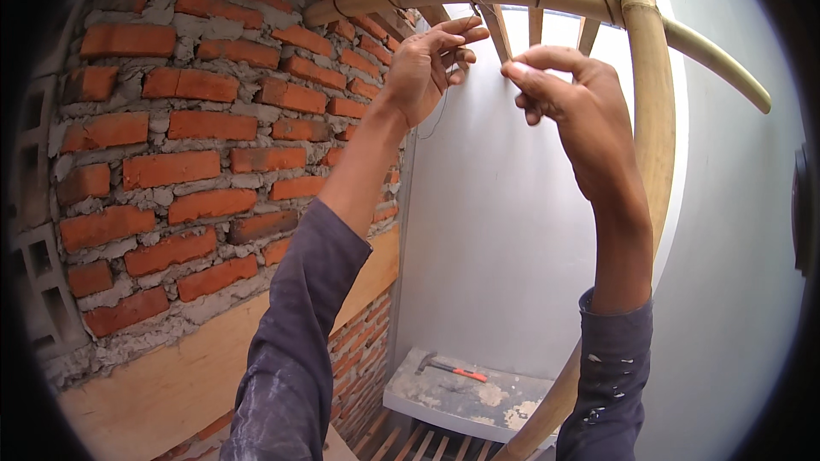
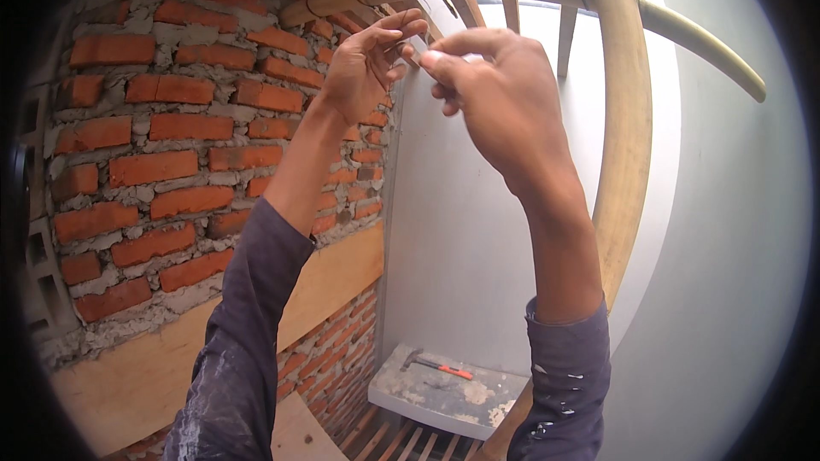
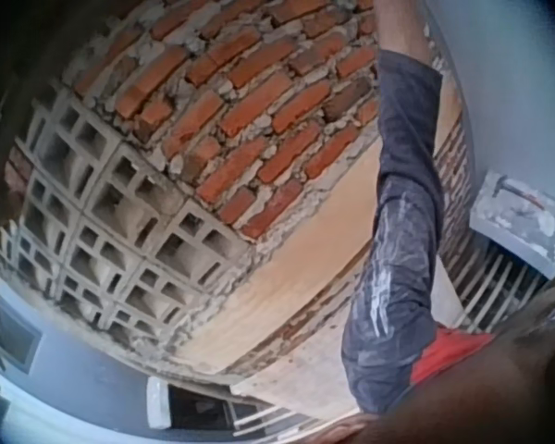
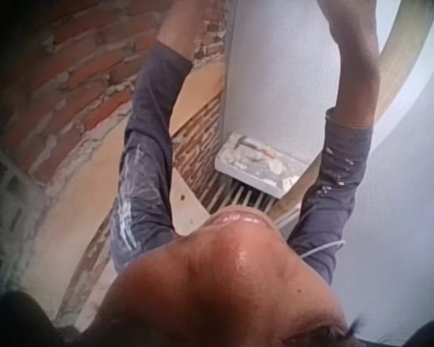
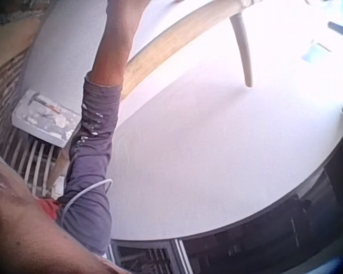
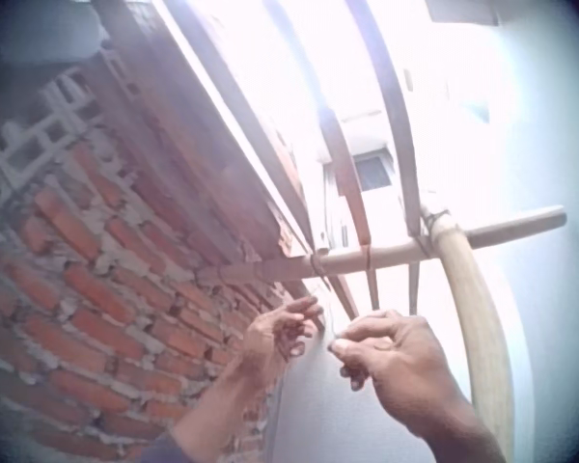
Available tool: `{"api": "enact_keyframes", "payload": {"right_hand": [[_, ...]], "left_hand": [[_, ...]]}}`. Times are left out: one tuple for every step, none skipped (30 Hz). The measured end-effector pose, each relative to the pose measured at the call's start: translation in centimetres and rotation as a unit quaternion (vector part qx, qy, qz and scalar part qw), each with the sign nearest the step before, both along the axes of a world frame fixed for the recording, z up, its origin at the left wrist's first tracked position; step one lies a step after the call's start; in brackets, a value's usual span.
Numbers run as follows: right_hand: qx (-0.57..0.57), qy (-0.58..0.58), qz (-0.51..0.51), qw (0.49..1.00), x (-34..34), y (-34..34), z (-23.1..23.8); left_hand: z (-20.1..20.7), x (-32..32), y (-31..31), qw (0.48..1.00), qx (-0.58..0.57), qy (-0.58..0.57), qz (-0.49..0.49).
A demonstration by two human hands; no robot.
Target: The person secures bamboo poles on a wall using wire, then positions a large plywood sheet onto a wooden scaffold frame. They adjust the sheet's placement and use a hand saw to cut the plywood to fit the structure.
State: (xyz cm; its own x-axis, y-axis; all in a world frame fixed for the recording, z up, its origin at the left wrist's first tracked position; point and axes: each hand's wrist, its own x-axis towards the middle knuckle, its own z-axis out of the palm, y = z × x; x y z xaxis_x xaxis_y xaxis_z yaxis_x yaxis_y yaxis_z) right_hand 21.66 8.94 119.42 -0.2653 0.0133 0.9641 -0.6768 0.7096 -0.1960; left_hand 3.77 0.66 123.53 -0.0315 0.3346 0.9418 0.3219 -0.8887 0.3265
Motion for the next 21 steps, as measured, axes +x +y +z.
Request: {"api": "enact_keyframes", "payload": {"right_hand": [[-0.008, -0.011, 0.014, 1.0, 0.1, 0.4, -0.3], [-0.017, -0.022, 0.027, 0.999, 0.0, 0.8, -0.6], [-0.027, -0.035, 0.038, 0.998, -0.1, 1.2, -0.9], [-0.028, -0.033, 0.037, 0.998, -0.2, 1.3, -1.1], [-0.029, -0.031, 0.035, 0.999, -0.2, 1.4, -1.2], [-0.032, -0.029, 0.036, 0.998, -0.2, 1.6, -1.3], [-0.041, -0.035, 0.05, 0.997, 0.0, 1.9, -1.4], [-0.05, -0.041, 0.064, 0.996, 0.2, 2.1, -1.4], [-0.056, -0.045, 0.077, 0.994, 0.5, 2.1, -1.3], [-0.052, -0.05, 0.061, 0.996, 0.7, 2.0, -1.2], [-0.048, -0.055, 0.046, 0.996, 0.9, 1.9, -1.2], [-0.043, -0.057, 0.031, 0.997, 1.2, 1.8, -1.0], [-0.033, -0.053, 0.023, 0.998, 1.4, 1.8, -0.9], [-0.023, -0.049, 0.016, 0.998, 1.6, 1.8, -0.7], [-0.014, -0.048, 0.01, 0.999, 1.7, 1.8, -0.6], [0.014, -0.034, 0.015, 0.999, 1.8, 1.7, -0.4], [0.041, -0.019, 0.021, 0.999, 2.0, 1.6, -0.1], [0.067, -0.006, 0.021, 0.998, 2.3, 1.8, 0.3], [0.118, -0.005, 0.025, 0.993, 2.5, 2.3, 0.9], [0.127, -0.012, 0.07, 0.989, 2.6, 2.7, 1.4], [0.109, -0.019, 0.1, 0.989, 2.6, 2.9, 2.0]], "left_hand": [[-0.1, 0.2, -0.3, 1.0, -0.025, 0.014, -0.003], [-0.1, 0.5, -0.5, 1.0, -0.022, 0.018, -0.011], [-0.3, 0.6, -0.5, 0.999, -0.02, 0.021, -0.02], [-0.3, 0.7, -0.5, 0.999, -0.018, 0.024, -0.03], [-0.2, 0.9, -0.4, 1.0, -0.005, 0.025, -0.013], [-0.1, 1.0, -0.1, 1.0, 0.005, 0.025, 0.008], [-0.1, 1.2, 0.2, 0.999, 0.015, 0.025, 0.028], [-0.1, 1.5, 0.4, 0.999, 0.02, 0.019, 0.047], [0.0, 1.8, 0.4, 0.997, 0.03, 0.015, 0.065], [0.1, 2.1, 0.4, 0.996, 0.04, 0.011, 0.084], [0.1, 2.2, 0.6, 0.986, 0.075, 0.03, 0.145], [0.2, 2.5, 0.9, 0.971, 0.112, 0.05, 0.205], [0.3, 2.8, 1.0, 0.95, 0.149, 0.069, 0.264], [0.4, 3.2, 0.8, 0.933, 0.165, 0.078, 0.309], [0.1, 3.7, 0.4, 0.913, 0.179, 0.084, 0.356], [0.0, 3.9, 0.0, 0.891, 0.192, 0.09, 0.402], [0.5, 3.3, 0.0, 0.888, 0.213, 0.094, 0.397], [0.5, 3.6, -0.3, 0.905, 0.171, 0.07, 0.382], [0.5, 4.3, -1.0, 0.92, 0.129, 0.045, 0.367], [0.5, 4.7, -1.7, 0.932, 0.086, 0.02, 0.351], [0.4, 4.8, -2.3, 0.944, 0.071, 0.021, 0.321]]}}
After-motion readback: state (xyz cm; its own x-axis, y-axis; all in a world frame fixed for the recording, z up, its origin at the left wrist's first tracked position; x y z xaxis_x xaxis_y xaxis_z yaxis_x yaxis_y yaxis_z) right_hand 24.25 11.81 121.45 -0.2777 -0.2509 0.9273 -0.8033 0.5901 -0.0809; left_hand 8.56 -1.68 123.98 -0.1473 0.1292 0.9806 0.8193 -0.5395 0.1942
